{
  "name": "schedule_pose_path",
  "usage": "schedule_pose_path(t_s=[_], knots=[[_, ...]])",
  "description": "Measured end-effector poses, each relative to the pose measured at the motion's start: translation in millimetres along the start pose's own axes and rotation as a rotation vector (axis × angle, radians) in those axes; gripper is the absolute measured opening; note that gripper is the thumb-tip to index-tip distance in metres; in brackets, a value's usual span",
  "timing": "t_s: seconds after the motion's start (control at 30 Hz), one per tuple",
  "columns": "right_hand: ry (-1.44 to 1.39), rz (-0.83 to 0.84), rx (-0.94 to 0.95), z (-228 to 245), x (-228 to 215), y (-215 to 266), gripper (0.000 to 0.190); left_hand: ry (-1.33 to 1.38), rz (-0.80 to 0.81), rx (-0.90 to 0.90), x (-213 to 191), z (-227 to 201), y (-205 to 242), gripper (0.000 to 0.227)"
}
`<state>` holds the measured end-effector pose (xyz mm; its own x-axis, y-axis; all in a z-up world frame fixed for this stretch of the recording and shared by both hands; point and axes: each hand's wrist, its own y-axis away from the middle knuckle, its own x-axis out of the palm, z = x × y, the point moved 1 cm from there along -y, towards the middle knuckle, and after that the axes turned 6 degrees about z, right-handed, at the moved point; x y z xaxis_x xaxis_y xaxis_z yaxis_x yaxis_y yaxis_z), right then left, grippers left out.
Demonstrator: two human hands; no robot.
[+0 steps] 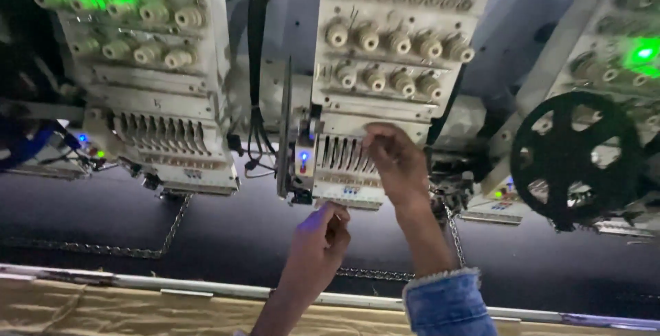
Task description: Threading the needles and thread guides of a multi-head industrial embroidery machine.
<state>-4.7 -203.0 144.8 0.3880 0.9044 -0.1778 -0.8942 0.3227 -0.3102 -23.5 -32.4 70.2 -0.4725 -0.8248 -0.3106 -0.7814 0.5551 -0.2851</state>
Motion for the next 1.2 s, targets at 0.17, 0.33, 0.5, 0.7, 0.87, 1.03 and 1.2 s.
schedule_pose_path(t_s=[0.17,0.33,0.5,0.7,0.87,1.03,1.2], knots=[[-0.107,0.025,0.005,-10.1,-5.3,-1.8,0.012,0.072,-0.004,0.148,-11.2,-27.9,-2.9,0.01],[-0.152,0.009,0.114,5.4,-8.9,4.9,0.016,0.052,-0.027,0.162,-15.5,-32.6,-6.5,0.004],[-0.227,-0.201,-0.106,-29.6,-23.5,21.0,0.012,0.166,0.001,0.05,-12.2,-21.6,7.6,0.01],[0.099,-0.136,0.118,-25.9,-13.6,51.0,0.018,0.213,-0.053,-0.009,-18.5,-18.6,16.1,0.009],[0.197,-0.084,0.159,-24.5,-5.7,59.5,0.018,0.244,-0.079,-0.114,-14.3,-3.2,20.7,0.015],[0.289,-0.098,0.088,-32.2,-1.3,61.3,0.02,0.235,-0.107,-0.21,-9.1,10.8,23.1,0.02],[0.319,-0.153,-0.08,-27.2,2.7,54.4,0.019,0.041,-0.171,-0.016,0.1,13.3,19.9,0.008]])
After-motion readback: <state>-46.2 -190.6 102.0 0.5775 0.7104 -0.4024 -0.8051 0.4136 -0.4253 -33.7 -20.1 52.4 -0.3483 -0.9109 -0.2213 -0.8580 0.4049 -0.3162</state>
